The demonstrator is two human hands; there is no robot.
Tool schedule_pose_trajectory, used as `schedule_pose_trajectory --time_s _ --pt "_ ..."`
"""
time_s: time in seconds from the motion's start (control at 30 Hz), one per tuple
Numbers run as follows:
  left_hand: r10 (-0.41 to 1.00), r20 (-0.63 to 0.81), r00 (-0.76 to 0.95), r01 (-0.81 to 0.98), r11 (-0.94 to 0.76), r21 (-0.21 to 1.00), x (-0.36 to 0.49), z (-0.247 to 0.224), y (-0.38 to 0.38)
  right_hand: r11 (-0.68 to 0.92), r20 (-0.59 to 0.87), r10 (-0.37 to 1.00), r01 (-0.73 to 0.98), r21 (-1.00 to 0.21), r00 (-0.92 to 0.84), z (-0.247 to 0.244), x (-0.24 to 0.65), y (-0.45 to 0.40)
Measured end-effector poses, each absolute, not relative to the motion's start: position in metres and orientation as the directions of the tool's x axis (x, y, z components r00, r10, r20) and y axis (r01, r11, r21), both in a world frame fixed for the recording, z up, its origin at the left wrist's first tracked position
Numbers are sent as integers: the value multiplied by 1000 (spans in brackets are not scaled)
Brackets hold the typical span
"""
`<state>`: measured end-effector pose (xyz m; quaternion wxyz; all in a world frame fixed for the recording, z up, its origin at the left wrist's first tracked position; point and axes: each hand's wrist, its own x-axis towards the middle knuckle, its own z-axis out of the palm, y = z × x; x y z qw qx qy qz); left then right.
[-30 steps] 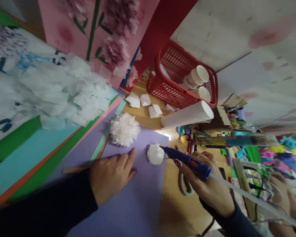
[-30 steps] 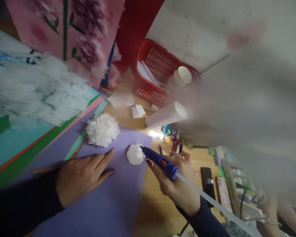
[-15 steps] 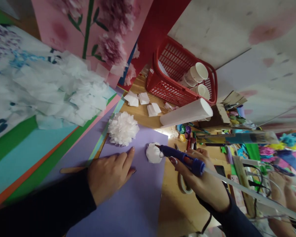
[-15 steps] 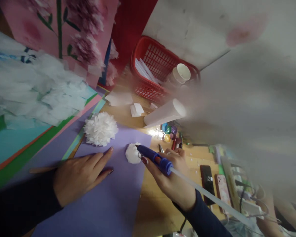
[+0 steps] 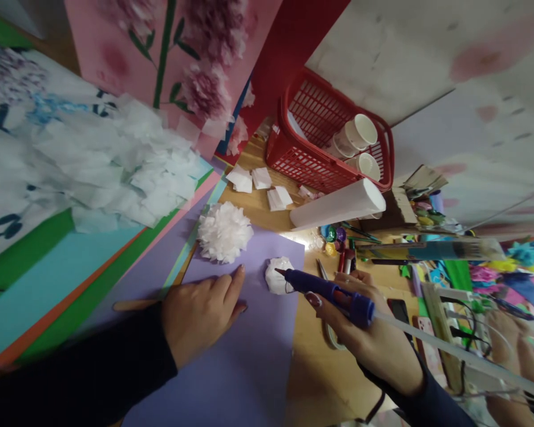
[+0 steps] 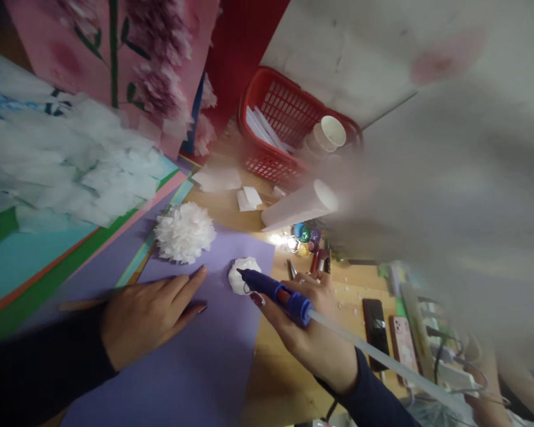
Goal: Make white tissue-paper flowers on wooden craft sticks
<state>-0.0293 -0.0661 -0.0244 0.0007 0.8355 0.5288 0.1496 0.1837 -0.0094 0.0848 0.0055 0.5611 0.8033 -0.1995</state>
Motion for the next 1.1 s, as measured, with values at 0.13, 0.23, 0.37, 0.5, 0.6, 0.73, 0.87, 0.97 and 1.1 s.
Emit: schedule_pose_trajectory --time_s 0.13,0.23,0.37,0.5,0.6,0.73,0.87,0.97,1.1 --pt "884 227 408 879 -448 163 -30 -24 -67 306 -202 908 910 -280 -368 85 180 -7" --pt "900 223 375 889 -417 187 -28 -27 -68 339 -230 887 903 -263 -400 86 174 -5" --pt "912 227 343 897 -390 209 -24 -34 -71 321 -244 888 906 -276 -389 89 172 -6" --pt "919 216 331 903 -374 210 -24 -37 -72 278 -187 923 918 -284 -337 88 180 -8" --pt "914 215 344 897 -388 213 -25 -36 -72 276 -196 920 917 -288 -339 88 187 -11" --pt "907 225 357 891 -403 211 -27 -34 -71 219 -194 938 926 -306 -286 86 193 -12" --pt "897 239 370 888 -418 194 -28 -31 -70 220 -176 944 928 -300 -281 82 194 -10" --pt "891 272 364 891 -418 178 -29 -29 -70 236 -207 930 927 -292 -303 83 196 -11" --pt "877 286 386 885 -440 153 -30 -27 -69 215 -183 944 931 -296 -276 87 201 -12"
